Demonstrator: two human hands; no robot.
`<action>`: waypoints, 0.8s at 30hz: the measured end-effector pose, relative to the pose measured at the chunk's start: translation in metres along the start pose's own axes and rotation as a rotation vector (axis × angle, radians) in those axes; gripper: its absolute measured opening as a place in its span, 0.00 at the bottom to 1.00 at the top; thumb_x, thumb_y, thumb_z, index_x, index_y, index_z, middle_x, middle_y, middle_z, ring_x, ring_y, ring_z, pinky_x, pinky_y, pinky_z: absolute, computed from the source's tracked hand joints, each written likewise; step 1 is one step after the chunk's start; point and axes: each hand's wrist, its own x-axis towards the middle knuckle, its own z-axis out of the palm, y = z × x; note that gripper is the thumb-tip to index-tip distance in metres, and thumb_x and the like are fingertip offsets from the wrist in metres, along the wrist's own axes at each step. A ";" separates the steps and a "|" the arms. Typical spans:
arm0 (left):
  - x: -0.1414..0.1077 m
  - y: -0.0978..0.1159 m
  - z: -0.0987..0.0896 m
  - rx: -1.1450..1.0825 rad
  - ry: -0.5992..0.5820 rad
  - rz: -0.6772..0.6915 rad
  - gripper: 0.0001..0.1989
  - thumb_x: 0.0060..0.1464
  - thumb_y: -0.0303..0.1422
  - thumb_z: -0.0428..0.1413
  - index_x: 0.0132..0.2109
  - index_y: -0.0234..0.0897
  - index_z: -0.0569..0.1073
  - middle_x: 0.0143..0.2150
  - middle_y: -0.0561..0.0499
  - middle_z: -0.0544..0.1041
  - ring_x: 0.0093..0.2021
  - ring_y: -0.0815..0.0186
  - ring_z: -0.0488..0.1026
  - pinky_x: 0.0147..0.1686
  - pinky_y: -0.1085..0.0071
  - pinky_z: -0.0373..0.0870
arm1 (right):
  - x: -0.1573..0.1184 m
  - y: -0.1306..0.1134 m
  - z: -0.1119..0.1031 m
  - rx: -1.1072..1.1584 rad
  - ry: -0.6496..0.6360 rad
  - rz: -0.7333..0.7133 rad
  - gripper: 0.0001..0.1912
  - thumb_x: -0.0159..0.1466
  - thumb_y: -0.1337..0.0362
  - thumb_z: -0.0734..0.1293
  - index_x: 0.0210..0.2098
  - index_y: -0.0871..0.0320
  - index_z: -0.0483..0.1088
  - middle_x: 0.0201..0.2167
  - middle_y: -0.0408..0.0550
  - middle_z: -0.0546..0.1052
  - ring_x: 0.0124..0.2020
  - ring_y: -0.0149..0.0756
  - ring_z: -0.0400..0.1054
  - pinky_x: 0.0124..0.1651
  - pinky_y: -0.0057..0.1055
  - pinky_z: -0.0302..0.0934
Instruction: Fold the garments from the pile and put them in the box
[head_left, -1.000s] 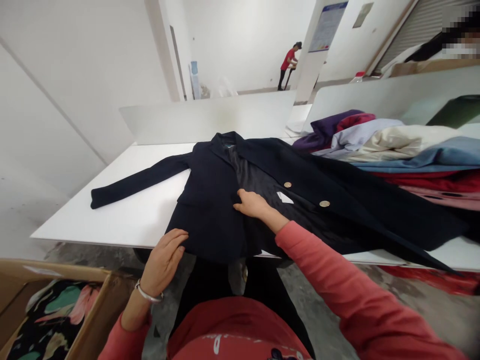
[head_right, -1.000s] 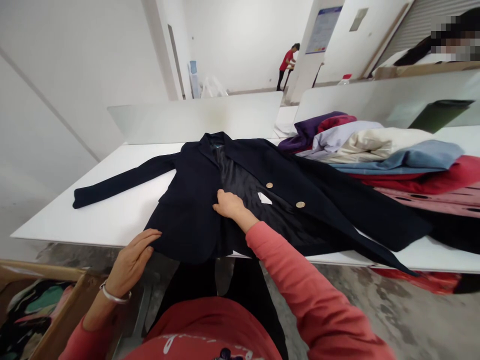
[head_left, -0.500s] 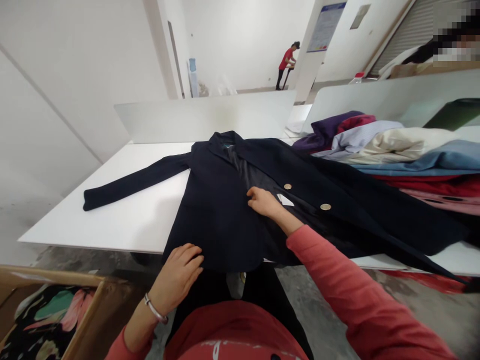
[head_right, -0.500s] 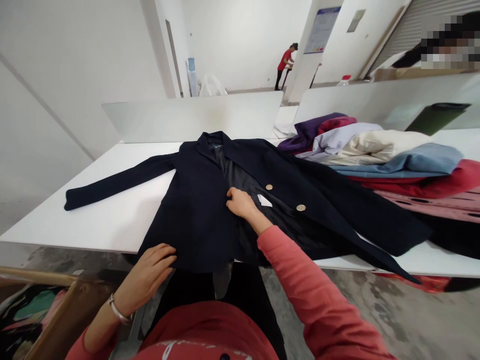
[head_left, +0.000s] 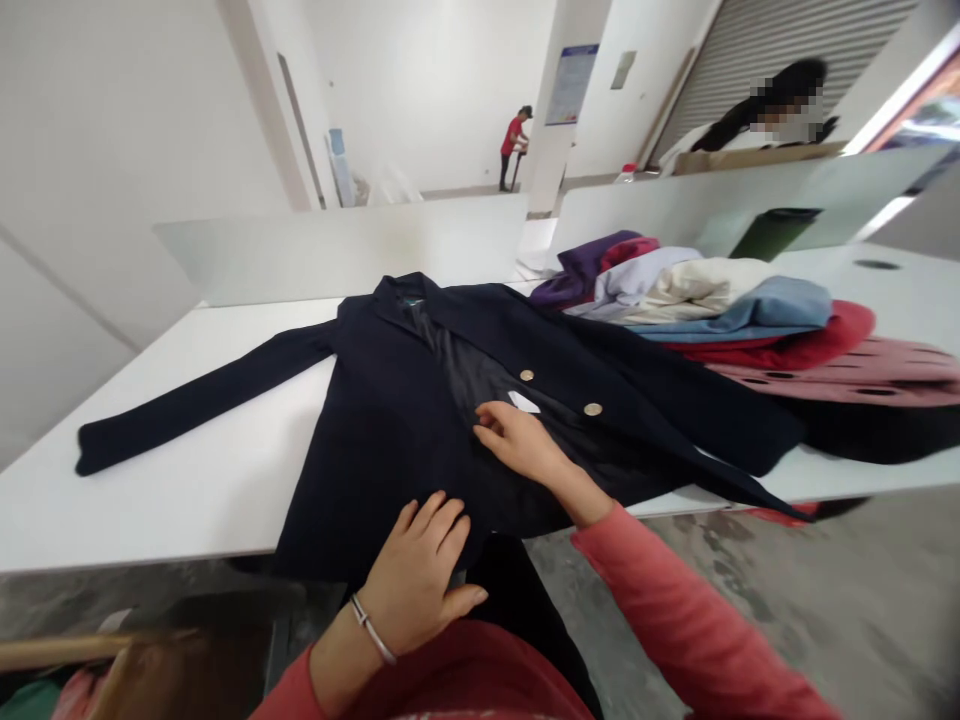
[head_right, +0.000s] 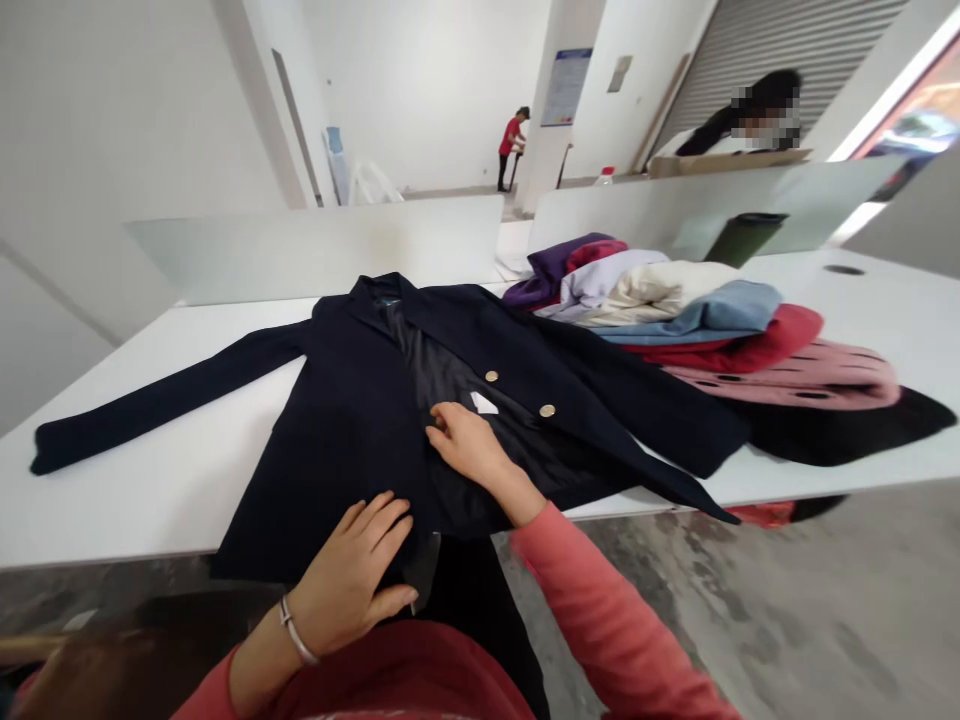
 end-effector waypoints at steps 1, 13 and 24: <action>0.003 0.001 0.005 0.001 -0.019 -0.005 0.27 0.51 0.46 0.50 0.53 0.33 0.63 0.55 0.43 0.64 0.57 0.53 0.56 0.51 0.52 0.59 | -0.012 0.008 -0.011 0.011 0.075 -0.021 0.11 0.59 0.64 0.58 0.40 0.60 0.64 0.36 0.47 0.70 0.33 0.31 0.65 0.38 0.26 0.59; 0.020 0.002 0.015 0.083 0.022 0.022 0.26 0.51 0.35 0.53 0.56 0.32 0.58 0.54 0.40 0.63 0.53 0.53 0.60 0.48 0.58 0.63 | -0.096 0.114 -0.095 -0.682 0.118 0.050 0.10 0.56 0.66 0.57 0.37 0.57 0.65 0.38 0.56 0.69 0.35 0.46 0.65 0.32 0.39 0.59; 0.025 0.004 0.003 -0.015 -0.042 0.001 0.27 0.51 0.41 0.51 0.55 0.33 0.60 0.54 0.42 0.63 0.53 0.55 0.59 0.48 0.59 0.62 | -0.017 0.037 -0.165 -0.399 -0.152 0.135 0.12 0.56 0.62 0.65 0.18 0.55 0.66 0.19 0.45 0.69 0.20 0.33 0.63 0.25 0.31 0.57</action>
